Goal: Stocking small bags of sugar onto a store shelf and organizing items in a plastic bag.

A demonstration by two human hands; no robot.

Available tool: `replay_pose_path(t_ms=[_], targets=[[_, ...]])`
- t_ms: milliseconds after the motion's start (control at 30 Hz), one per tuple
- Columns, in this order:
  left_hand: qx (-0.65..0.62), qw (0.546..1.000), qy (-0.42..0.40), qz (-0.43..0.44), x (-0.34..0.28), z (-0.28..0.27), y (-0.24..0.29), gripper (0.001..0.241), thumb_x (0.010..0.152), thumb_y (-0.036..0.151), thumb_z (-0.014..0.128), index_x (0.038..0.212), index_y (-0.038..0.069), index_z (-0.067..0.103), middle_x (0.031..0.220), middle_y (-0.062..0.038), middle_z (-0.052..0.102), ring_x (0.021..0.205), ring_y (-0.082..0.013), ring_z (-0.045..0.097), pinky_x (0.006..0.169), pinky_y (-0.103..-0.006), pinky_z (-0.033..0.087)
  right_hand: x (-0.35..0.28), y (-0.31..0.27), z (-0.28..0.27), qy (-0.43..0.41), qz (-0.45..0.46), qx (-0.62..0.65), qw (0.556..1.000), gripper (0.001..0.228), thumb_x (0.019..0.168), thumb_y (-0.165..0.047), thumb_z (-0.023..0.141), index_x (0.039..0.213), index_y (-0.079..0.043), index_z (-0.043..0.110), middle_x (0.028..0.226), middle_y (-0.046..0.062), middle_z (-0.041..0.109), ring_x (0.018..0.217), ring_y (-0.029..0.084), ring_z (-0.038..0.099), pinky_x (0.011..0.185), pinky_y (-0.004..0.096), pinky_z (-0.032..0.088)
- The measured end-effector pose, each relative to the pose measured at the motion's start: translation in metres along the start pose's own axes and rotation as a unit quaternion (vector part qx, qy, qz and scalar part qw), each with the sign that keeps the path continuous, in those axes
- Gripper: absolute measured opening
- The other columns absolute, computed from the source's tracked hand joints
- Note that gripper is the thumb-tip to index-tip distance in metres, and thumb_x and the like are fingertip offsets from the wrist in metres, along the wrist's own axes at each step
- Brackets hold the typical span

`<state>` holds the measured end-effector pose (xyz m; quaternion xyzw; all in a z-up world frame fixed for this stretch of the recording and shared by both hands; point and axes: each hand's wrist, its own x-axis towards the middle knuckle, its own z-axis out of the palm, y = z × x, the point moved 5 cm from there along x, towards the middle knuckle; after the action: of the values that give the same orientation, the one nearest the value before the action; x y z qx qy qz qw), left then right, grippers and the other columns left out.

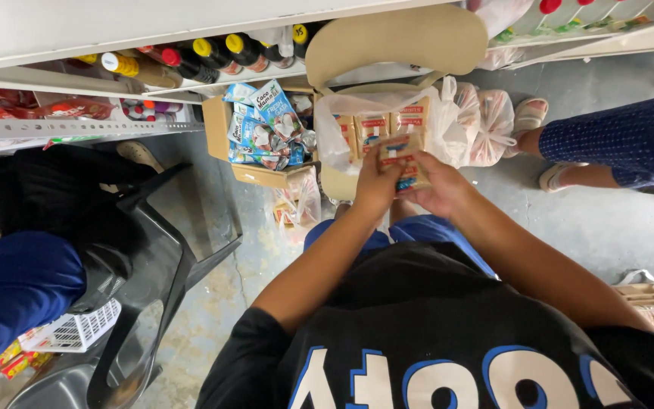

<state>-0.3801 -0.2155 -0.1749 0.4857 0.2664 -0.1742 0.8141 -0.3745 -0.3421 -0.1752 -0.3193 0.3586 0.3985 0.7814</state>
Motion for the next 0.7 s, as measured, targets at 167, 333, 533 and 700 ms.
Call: replay_pose_path(t_ms=[167,333,533,700], targets=[[-0.055,0.997,0.027,-0.042,0.059,-0.025,-0.041,0.052,0.095,-0.002,0.057,0.145,0.003,0.045,0.118,-0.017,0.066,0.097,-0.0221,0.067,0.081,-0.0339,0.058,0.07,-0.004,-0.032,0.078,-0.016,-0.035,0.996,0.036,0.101,-0.024,0.059,0.132,-0.007,0.055,0.122,0.009,0.067,0.11,0.029,0.067,0.097,0.052,0.056],[-0.022,0.998,0.014,0.061,0.114,-0.053,-0.068,0.054,0.092,-0.004,0.055,0.146,-0.006,0.049,0.121,-0.018,0.066,0.101,-0.0236,0.07,0.083,-0.0359,0.061,0.105,-0.013,-0.027,0.076,-0.081,-0.048,0.993,0.029,0.101,-0.015,0.06,0.127,-0.002,0.058,0.118,0.013,0.068,0.106,0.029,0.069,0.09,0.05,0.06],[0.108,0.946,0.216,-0.214,0.099,-0.067,-0.034,0.084,0.085,0.031,0.064,0.16,0.026,0.028,0.13,-0.024,0.067,0.108,-0.0394,0.07,0.075,-0.0531,0.054,0.141,-0.021,-0.028,0.058,-0.193,-0.034,0.979,0.029,0.099,-0.001,0.056,0.128,-0.001,0.058,0.12,0.018,0.067,0.105,0.03,0.069,0.089,0.046,0.061],[0.063,0.926,0.223,-0.298,0.077,-0.068,-0.033,0.095,0.082,0.054,0.055,0.163,0.045,0.006,0.163,-0.007,0.032,0.131,-0.0455,0.052,0.096,-0.0812,0.038,0.177,-0.011,-0.054,0.086,-0.208,-0.131,0.966,0.044,0.091,0.009,0.054,0.131,-0.009,0.057,0.124,0.012,0.067,0.109,0.024,0.066,0.09,0.037,0.056]])
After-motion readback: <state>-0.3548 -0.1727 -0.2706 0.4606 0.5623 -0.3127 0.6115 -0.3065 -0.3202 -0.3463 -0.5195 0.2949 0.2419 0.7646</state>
